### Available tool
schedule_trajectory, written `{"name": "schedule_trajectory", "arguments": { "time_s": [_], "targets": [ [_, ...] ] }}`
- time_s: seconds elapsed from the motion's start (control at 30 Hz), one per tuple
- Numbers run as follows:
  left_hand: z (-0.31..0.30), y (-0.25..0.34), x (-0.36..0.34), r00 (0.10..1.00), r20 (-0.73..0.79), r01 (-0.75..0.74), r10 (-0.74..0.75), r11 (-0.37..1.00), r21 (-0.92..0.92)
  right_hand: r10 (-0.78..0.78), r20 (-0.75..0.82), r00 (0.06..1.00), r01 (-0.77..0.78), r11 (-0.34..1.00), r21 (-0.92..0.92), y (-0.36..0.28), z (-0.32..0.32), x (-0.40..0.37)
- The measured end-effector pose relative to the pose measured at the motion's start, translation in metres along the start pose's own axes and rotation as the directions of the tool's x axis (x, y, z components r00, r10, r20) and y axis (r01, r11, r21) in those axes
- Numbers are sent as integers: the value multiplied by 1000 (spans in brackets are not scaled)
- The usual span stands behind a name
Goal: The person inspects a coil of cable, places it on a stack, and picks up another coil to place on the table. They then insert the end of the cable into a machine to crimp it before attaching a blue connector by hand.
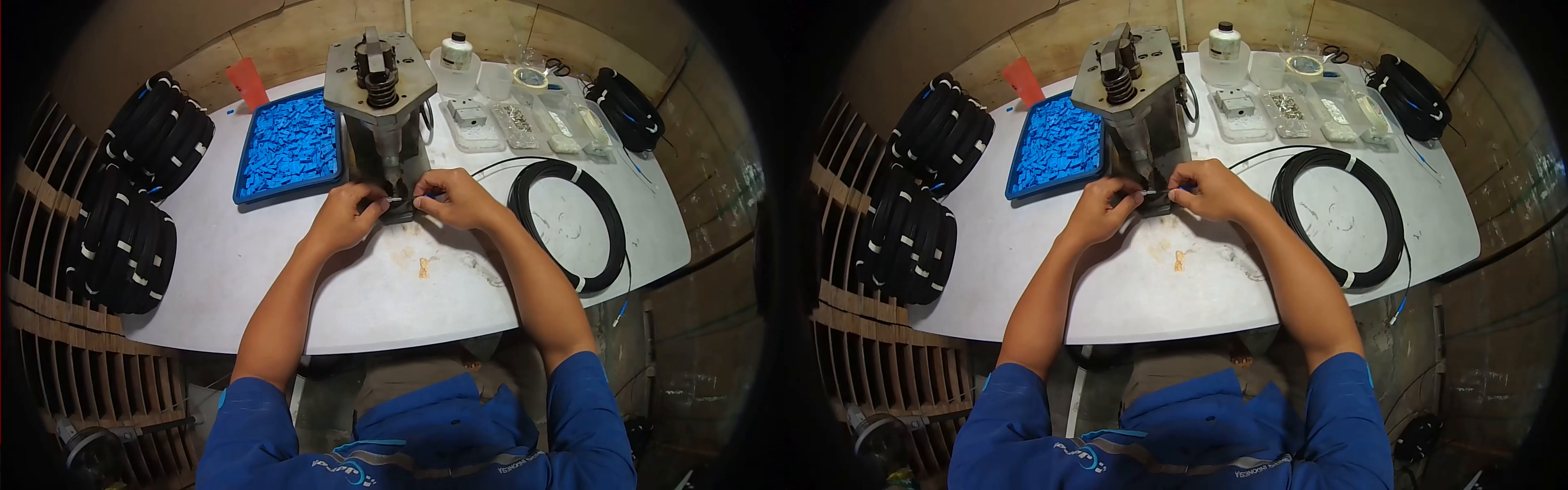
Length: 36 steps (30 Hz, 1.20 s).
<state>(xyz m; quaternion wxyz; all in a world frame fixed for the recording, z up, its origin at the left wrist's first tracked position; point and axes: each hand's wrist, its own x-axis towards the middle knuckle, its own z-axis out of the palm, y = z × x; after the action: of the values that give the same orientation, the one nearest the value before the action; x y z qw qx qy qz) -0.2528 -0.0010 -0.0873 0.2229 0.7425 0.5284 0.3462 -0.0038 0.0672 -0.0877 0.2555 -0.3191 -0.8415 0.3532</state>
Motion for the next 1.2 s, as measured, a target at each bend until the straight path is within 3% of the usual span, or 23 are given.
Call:
{"name": "schedule_trajectory", "arguments": {
  "time_s": [0.1,0.2,0.3,0.5,1.2],
  "targets": [
    [0,-1,1,1000,-15,13,-13,1000,-15,-97,-108,989,83,988,-132,-11,4,-5],
    [1,0,0,999,-37,7,-8,1000,-29,-175,-186,967,150,979,-141,-13,7,-10],
    [2,-1,0,998,-60,-7,4,999,-42,-295,-228,928,234,937,-261,-12,8,-9],
    [-1,4,-1,998,-54,27,-30,998,-54,-356,-214,909,263,892,-368,-10,9,-9],
    [1,1,0,998,-30,48,-50,995,-87,-381,-216,899,308,901,-304,-6,9,-9]
  ]
}}
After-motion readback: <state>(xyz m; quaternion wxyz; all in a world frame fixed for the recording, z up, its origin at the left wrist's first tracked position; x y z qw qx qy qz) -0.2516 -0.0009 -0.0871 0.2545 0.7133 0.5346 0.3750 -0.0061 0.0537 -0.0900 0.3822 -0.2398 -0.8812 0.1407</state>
